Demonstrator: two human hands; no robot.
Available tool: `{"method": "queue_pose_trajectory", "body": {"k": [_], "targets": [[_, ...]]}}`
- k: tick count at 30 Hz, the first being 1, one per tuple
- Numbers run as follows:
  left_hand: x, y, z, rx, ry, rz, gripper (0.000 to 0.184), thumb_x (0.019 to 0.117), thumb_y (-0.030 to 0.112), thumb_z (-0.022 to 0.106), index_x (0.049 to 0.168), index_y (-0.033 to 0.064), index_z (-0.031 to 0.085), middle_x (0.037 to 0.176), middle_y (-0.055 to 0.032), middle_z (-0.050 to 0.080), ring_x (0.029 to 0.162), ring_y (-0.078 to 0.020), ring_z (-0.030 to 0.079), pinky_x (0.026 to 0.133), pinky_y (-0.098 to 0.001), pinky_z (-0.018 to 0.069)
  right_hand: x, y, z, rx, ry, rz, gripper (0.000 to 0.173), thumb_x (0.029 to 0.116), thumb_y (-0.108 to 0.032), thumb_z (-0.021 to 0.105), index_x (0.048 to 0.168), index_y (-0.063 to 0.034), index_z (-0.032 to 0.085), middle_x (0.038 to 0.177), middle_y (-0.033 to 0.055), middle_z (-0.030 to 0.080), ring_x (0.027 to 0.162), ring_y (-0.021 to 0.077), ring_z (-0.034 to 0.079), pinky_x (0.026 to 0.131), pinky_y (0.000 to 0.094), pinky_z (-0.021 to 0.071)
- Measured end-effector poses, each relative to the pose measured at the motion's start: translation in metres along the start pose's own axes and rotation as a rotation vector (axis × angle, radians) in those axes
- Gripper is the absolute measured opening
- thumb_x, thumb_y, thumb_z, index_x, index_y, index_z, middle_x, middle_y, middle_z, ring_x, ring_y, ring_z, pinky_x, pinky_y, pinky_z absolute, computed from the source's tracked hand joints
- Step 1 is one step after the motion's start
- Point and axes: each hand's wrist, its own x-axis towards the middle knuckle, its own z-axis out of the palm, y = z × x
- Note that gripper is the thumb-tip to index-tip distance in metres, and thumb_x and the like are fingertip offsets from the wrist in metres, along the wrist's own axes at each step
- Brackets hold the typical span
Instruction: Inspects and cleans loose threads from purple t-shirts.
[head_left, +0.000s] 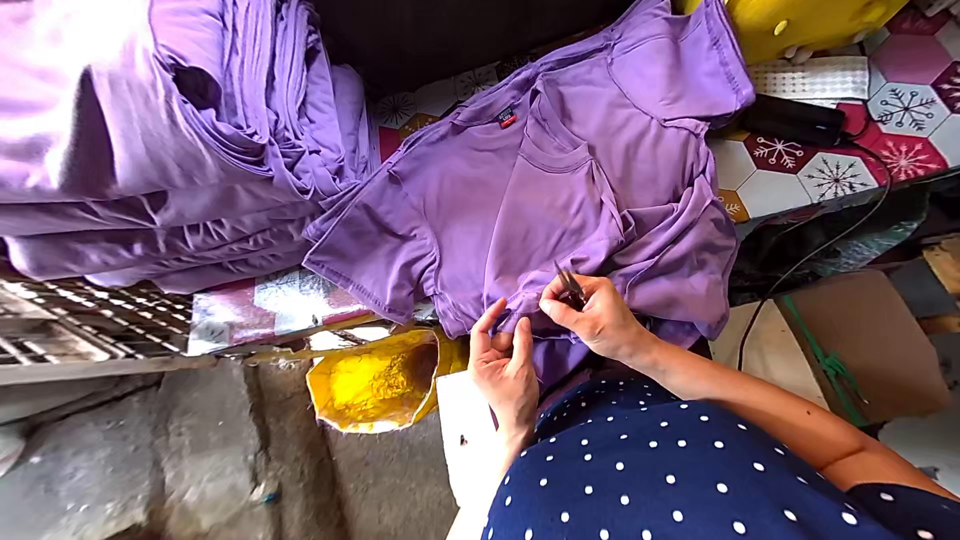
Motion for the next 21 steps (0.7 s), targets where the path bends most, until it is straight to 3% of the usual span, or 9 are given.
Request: {"method": "queue_pose_trajectory", "body": {"k": [2,4,6,9,11,15,17,19,21], "targets": [[0.001,0.001,0.0,0.032,-0.007,-0.01,0.038,0.0885,-0.011,0.062,0.126,-0.0105,0.055,0.075,0.0061,0.071,0.065,0.0016,0.065,0.066,-0.0164,0.0566,-0.002,0.001,0.001,-0.006,0.034,0.018,0.007,0.0895,-0.009,0.072,0.084,-0.0046,0.072,0.078,-0.0044,0.064,0.066,-0.005,0.054,0.06,0.0125,0.046],[-0.001,0.0,-0.001,0.109,-0.053,0.033,0.038,0.0883,-0.01,0.063,0.125,-0.0157,0.057,0.086,0.0001,0.074,0.073,0.0003,0.069,0.073,-0.0182,0.0596,-0.003,0.002,0.004,-0.097,0.055,-0.018,0.012,0.0869,-0.015,0.079,0.085,-0.0042,0.073,0.079,-0.0038,0.062,0.067,-0.005,0.051,0.061,0.0114,0.0424],[-0.002,-0.001,-0.002,0.147,-0.074,0.087,0.035,0.0875,-0.009,0.064,0.121,-0.0177,0.059,0.09,-0.0031,0.074,0.075,0.0011,0.068,0.074,-0.0175,0.0595,-0.001,0.001,0.005,-0.128,0.05,-0.012,0.01,0.0878,-0.012,0.076,0.082,-0.004,0.072,0.077,-0.0025,0.062,0.069,-0.0032,0.055,0.063,0.0129,0.0462],[0.002,-0.003,-0.003,0.015,-0.046,0.047,0.03,0.0873,-0.013,0.062,0.117,-0.0108,0.062,0.091,-0.0002,0.075,0.076,-0.0031,0.07,0.073,-0.022,0.061,0.005,0.0,0.002,0.077,0.019,0.106,0.011,0.0924,-0.005,0.067,0.082,-0.0066,0.067,0.066,-0.0072,0.057,0.056,-0.0039,0.048,0.054,0.0144,0.0421],[0.006,-0.003,-0.005,-0.07,-0.019,-0.019,0.029,0.0889,-0.014,0.059,0.116,-0.0045,0.06,0.087,0.0008,0.076,0.077,-0.0084,0.074,0.075,-0.0282,0.0636,0.007,0.003,-0.003,0.122,0.081,0.107,0.007,0.095,-0.006,0.065,0.091,-0.0076,0.069,0.068,-0.0088,0.058,0.051,-0.004,0.042,0.049,0.0148,0.0376],[0.007,0.0,-0.005,-0.071,-0.005,-0.057,0.03,0.09,-0.014,0.057,0.118,-0.0039,0.057,0.084,0.0008,0.076,0.074,-0.0097,0.074,0.075,-0.0299,0.0642,0.008,0.008,-0.014,-0.085,0.0,-0.265,0.021,0.0874,-0.007,0.078,0.107,0.0002,0.074,0.102,0.0026,0.068,0.072,-0.003,0.054,0.061,0.0121,0.0464],[0.006,0.001,-0.004,-0.065,-0.029,-0.037,0.03,0.0895,-0.015,0.057,0.118,-0.0044,0.057,0.084,0.0009,0.076,0.075,-0.0088,0.074,0.075,-0.0282,0.0634,0.009,0.011,-0.016,-0.287,-0.093,-0.421,0.026,0.0871,-0.015,0.08,0.11,-0.004,0.078,0.107,0.0063,0.069,0.083,0.0053,0.064,0.069,0.0213,0.0566],[0.006,0.003,-0.002,-0.061,-0.047,-0.014,0.03,0.089,-0.015,0.057,0.117,-0.0035,0.056,0.084,0.0013,0.077,0.077,-0.0086,0.074,0.076,-0.0273,0.0632,0.012,0.016,-0.016,-0.451,-0.147,-0.531,0.02,0.0895,-0.015,0.076,0.108,-0.009,0.08,0.107,0.008,0.073,0.081,0.013,0.07,0.063,0.0317,0.0584],[0.008,0.002,-0.002,-0.046,-0.042,-0.011,0.029,0.0883,-0.016,0.058,0.114,-0.0033,0.057,0.085,0.001,0.076,0.077,-0.0085,0.074,0.075,-0.027,0.0632,0.014,0.022,-0.017,-0.504,-0.143,-0.61,0.017,0.0906,-0.008,0.07,0.104,-0.0084,0.08,0.104,0.0076,0.075,0.079,0.0137,0.071,0.062,0.0315,0.0581]]}}
